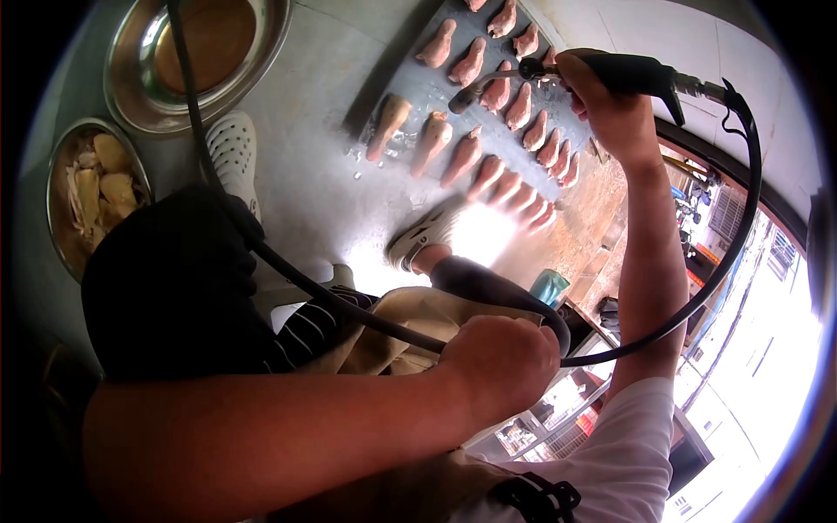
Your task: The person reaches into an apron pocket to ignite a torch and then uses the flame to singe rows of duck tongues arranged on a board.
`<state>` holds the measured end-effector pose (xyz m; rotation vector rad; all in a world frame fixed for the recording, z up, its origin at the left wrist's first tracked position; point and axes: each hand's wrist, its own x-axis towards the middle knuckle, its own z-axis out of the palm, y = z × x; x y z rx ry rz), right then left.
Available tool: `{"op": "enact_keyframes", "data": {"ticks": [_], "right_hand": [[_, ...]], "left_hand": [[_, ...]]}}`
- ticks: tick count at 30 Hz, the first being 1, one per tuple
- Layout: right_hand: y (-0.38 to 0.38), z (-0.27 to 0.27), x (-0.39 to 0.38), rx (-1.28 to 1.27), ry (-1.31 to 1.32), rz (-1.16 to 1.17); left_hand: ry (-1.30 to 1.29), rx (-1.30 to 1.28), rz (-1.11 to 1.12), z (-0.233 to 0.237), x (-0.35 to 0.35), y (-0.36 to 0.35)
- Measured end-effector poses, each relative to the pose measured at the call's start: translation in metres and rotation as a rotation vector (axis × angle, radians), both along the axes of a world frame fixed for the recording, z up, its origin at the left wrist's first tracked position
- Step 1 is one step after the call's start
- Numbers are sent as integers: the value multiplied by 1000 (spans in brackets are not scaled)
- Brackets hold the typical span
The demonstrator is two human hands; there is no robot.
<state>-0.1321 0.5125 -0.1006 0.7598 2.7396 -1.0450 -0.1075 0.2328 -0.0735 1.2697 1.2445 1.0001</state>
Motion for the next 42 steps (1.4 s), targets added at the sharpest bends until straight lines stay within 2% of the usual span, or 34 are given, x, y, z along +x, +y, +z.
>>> {"op": "enact_keyframes", "data": {"ticks": [3, 5, 8, 13, 14, 20, 25, 28, 37, 42], "right_hand": [[19, 2, 7, 109, 73, 95], [26, 8, 9, 4, -48, -161], [47, 5, 15, -99, -21, -292], [64, 3, 7, -157, -35, -237], [50, 9, 1, -34, -8, -364], [67, -13, 15, -39, 1, -400], [58, -11, 22, 3, -30, -466], [64, -10, 31, -69, 10, -470], [55, 7, 45, -66, 115, -350], [61, 2, 46, -68, 38, -388]], "left_hand": [[-12, -36, -47, 2, -6, 4], [-24, -63, -35, 1, -5, 8], [-54, -86, 68, -2, 5, 10], [-111, -106, 147, -6, 7, 21], [-112, -119, 140, -7, 7, 23], [-92, -174, 113, -10, 8, 35], [-88, -210, 96, -13, 12, 41], [-78, -201, 109, -16, 15, 42], [-54, -193, 87, -18, 20, 42], [-55, -196, 90, -18, 20, 40]]}}
